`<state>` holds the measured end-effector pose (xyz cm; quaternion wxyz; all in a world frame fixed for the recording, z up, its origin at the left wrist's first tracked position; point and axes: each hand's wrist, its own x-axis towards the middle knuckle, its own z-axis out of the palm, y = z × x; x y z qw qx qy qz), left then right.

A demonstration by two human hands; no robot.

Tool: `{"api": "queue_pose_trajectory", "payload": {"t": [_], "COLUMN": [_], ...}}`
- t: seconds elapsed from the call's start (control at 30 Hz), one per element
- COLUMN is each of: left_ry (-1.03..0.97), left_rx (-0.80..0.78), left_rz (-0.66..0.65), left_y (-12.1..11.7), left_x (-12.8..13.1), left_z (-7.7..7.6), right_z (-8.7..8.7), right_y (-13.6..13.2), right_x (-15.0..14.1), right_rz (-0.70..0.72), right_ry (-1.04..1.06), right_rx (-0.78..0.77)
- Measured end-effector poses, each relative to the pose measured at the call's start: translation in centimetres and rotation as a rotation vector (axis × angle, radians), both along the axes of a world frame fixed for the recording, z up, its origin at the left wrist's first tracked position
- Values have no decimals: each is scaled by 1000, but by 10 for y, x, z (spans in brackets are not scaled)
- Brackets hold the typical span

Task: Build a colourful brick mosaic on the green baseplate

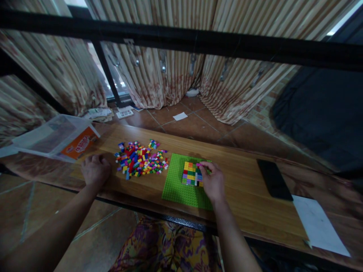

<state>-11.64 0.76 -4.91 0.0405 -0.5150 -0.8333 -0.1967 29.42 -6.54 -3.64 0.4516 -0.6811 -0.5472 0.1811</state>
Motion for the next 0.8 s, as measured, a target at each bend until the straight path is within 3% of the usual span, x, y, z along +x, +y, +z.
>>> {"api": "queue_pose_trajectory", "payload": {"t": [0.33, 0.8], "left_ry": [-18, 15], "left_rx": [0, 23], "left_rz": [4, 1], "left_y": [0, 1], "left_x": [0, -4], "left_z": [1, -6], "right_z": [1, 3], "right_y": [0, 3], "right_x": [-23, -13], "right_rz": [-38, 46], "right_ry": [-381, -395], "right_rx": [64, 5]}}
